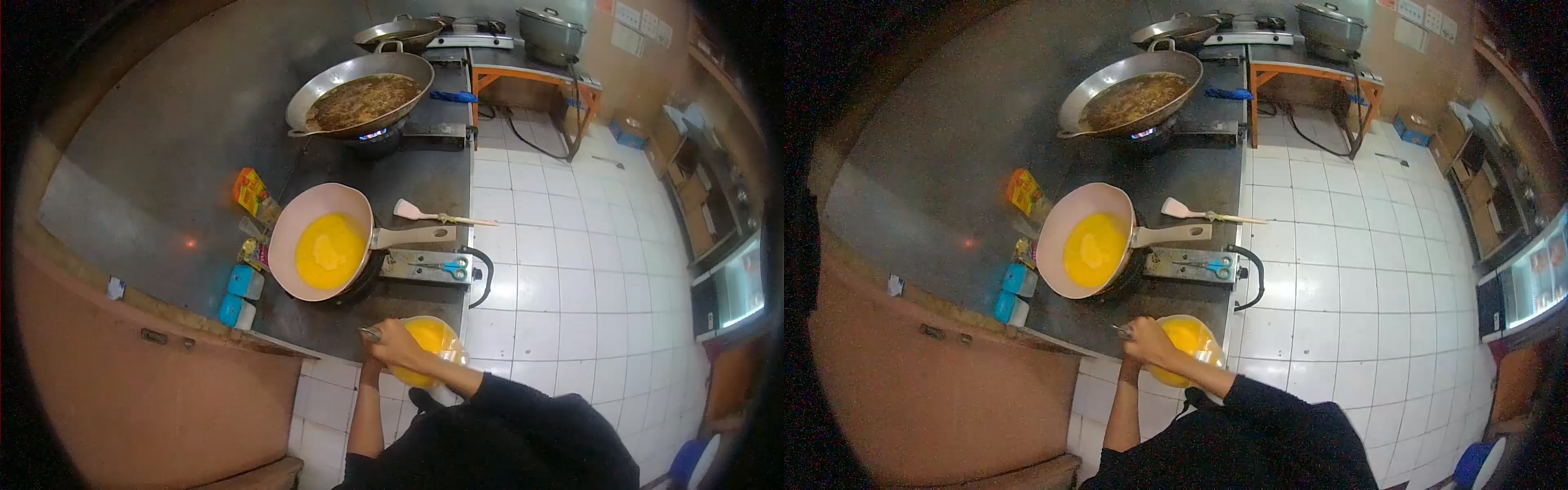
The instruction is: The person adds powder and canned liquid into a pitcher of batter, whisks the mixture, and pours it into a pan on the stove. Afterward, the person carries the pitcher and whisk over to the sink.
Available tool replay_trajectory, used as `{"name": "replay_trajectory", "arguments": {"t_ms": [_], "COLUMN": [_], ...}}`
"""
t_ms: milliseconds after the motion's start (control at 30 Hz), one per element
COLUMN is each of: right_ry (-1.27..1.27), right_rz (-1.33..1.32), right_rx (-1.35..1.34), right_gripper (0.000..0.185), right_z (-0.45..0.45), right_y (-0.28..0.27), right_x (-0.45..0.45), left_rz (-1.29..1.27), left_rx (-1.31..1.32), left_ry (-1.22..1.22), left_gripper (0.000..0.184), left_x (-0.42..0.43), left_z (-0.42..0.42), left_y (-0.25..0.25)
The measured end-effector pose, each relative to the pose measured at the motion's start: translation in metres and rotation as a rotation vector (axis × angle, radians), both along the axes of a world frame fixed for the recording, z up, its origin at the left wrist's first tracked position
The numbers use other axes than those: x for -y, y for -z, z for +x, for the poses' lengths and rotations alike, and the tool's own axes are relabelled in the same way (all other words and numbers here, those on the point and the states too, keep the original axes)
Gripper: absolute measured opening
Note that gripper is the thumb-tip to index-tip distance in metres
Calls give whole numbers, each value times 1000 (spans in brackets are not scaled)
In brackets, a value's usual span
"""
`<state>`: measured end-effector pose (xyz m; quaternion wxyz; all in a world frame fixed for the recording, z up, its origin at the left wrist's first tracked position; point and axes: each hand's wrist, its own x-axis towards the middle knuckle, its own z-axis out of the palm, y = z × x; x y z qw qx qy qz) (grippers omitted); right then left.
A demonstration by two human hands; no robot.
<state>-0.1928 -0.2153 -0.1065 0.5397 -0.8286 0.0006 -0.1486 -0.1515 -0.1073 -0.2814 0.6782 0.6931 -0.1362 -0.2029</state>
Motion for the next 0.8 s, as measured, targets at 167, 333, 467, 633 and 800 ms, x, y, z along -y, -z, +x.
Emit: {"name": "replay_trajectory", "arguments": {"t_ms": [167, 333, 467, 633, 800], "right_ry": [-42, -163, -31, -73, -10], "right_rz": [46, -111, 95, -6, 138], "right_rx": [196, -289, 199, 152, -88], "right_gripper": [31, 30, 30, 26, 29], "right_z": [-15, 8, 6, -7, 12], "right_y": [-55, -52, -7, -64, -24], "right_x": [-11, -7, 2, -6, -12], "left_rz": [20, 32, 21, 20, 25], "left_rx": [-7, -17, -9, -24, -29], "left_ry": [19, 27, 28, 23, 35], "left_gripper": [31, 32, 32, 32, 32], "left_x": [-6, -9, -4, -4, -5], "left_z": [-1, -6, 2, 0, -1], "left_y": [0, 0, -3, -4, -3]}}
